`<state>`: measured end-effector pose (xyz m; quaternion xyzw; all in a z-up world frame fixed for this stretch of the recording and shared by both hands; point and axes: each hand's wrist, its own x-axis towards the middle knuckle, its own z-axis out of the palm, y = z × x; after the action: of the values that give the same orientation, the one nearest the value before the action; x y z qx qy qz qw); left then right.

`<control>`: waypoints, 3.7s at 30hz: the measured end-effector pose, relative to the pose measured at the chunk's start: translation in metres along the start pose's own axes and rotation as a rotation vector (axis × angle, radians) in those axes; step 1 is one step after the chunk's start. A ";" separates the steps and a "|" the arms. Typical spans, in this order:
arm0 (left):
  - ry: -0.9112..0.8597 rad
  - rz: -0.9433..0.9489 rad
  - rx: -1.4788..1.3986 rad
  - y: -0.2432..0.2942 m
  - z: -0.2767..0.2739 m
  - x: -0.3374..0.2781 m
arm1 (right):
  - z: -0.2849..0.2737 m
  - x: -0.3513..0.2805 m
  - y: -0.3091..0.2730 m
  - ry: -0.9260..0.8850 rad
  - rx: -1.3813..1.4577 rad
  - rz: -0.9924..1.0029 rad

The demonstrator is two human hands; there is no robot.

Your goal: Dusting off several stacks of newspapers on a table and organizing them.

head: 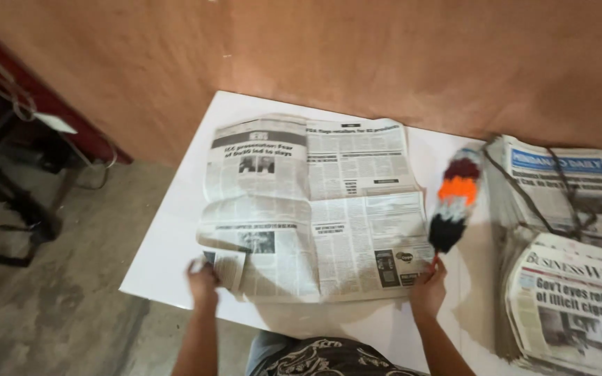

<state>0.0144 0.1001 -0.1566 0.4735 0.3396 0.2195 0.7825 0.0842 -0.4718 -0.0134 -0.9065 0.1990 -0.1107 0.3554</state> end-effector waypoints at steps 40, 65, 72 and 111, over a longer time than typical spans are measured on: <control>-1.217 0.570 1.916 0.201 0.141 0.082 | 0.168 -0.090 -0.265 -0.792 -0.722 -0.285; -1.216 1.052 1.672 0.139 0.119 0.035 | 0.152 -0.163 -0.171 -0.441 -0.725 -0.191; -1.234 0.708 1.745 0.141 0.133 0.017 | 0.081 -0.110 -0.110 -0.105 -0.511 0.236; -1.333 0.509 1.742 0.085 0.265 -0.136 | 0.034 0.033 0.074 -0.168 -0.468 0.004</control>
<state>0.1174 -0.1085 0.0477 0.9368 -0.2153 -0.2360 0.1428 0.1046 -0.5154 -0.0870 -0.9698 0.1909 0.0150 0.1512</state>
